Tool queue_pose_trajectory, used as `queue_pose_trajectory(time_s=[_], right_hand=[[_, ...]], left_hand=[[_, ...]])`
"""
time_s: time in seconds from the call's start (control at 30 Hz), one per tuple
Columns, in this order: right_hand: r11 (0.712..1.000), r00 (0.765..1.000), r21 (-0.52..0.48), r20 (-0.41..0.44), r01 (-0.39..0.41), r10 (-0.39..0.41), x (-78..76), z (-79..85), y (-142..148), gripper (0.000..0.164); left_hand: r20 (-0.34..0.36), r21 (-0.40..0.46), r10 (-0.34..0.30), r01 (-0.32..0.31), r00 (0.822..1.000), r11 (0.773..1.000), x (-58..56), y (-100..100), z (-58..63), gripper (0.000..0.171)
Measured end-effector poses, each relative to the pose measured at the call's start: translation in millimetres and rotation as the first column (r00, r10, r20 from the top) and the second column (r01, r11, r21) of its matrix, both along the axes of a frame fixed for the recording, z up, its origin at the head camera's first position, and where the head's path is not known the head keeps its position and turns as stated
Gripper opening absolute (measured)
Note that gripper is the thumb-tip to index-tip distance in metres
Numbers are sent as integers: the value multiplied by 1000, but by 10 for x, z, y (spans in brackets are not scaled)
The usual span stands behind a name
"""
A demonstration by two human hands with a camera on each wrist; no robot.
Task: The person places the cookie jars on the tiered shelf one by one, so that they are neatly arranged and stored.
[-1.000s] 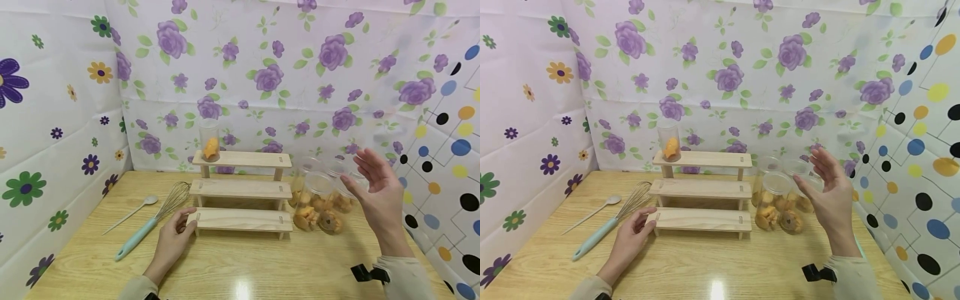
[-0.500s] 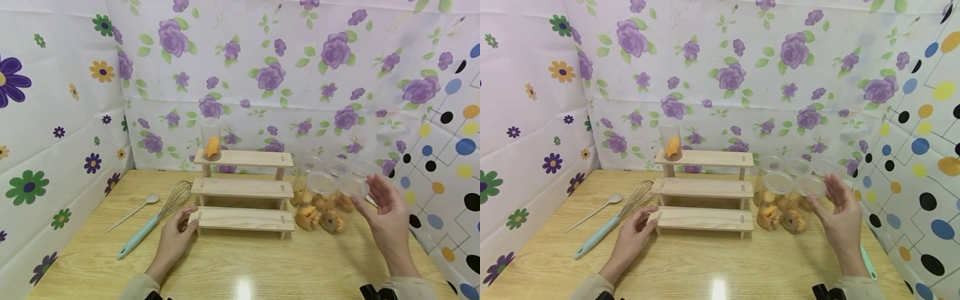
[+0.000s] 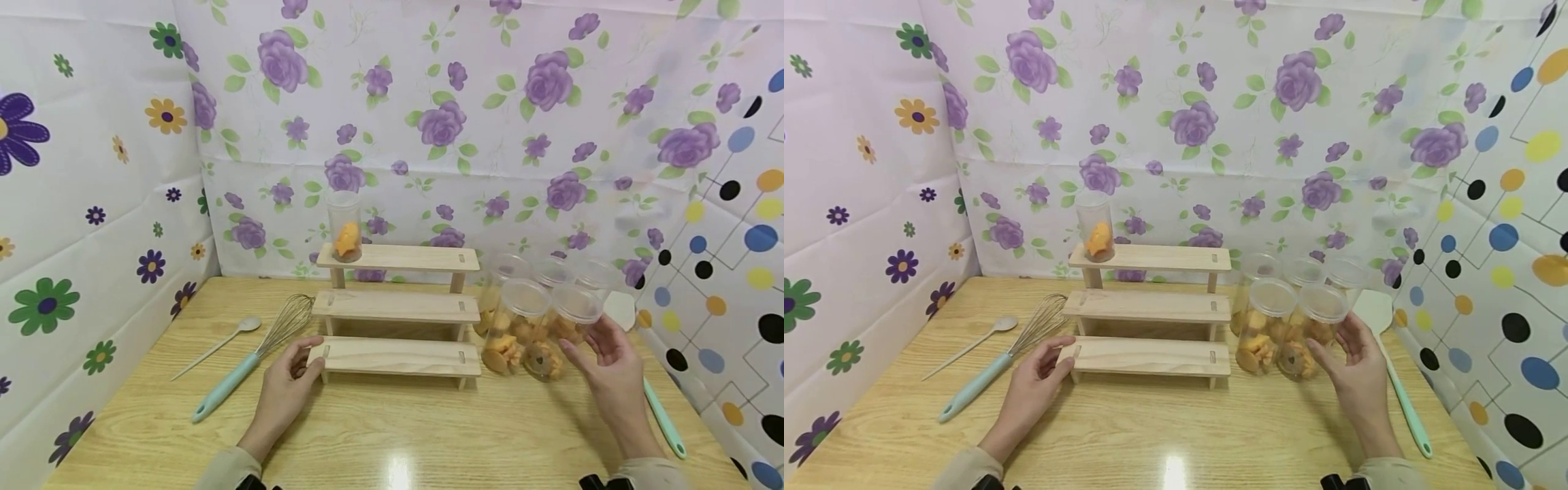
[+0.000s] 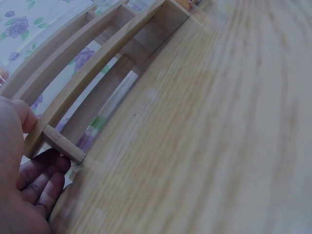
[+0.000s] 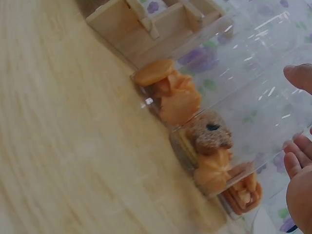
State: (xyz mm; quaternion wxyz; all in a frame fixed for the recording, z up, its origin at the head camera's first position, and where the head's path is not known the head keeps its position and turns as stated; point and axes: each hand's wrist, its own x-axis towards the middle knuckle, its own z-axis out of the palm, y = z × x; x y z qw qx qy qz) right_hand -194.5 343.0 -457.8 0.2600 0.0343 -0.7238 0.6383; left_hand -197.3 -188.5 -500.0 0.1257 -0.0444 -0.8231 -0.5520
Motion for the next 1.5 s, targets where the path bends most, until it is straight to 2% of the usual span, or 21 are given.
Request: queue_pose_trajectory(time_s=[0.27,0.37,0.57,0.9,1.07,1.5], right_hand=[[992,994,-76,28,-99,101,-71,-182,21,74],[992,991,-57,62,-112,115,-80,-242,21,72],[992,994,92,82,-82,75,-95,-343,47,70],[972,993,228,111,-60,35,-107,-425,87,72],[967,993,248,112,-55,28,-103,-442,83,71],[977,995,213,98,-16,-5,-57,-393,57,71]], left_hand=[[9,5,4,-4,1000,1000,10,-1,-3,34],[10,4,6,-6,1000,1000,12,0,-4,34],[11,-1,5,-5,1000,1000,14,2,2,34],[8,-6,0,0,1000,1000,-3,0,12,34],[9,-10,2,-2,1000,1000,-5,0,13,34],[20,-17,6,-6,1000,1000,9,4,15,34]])
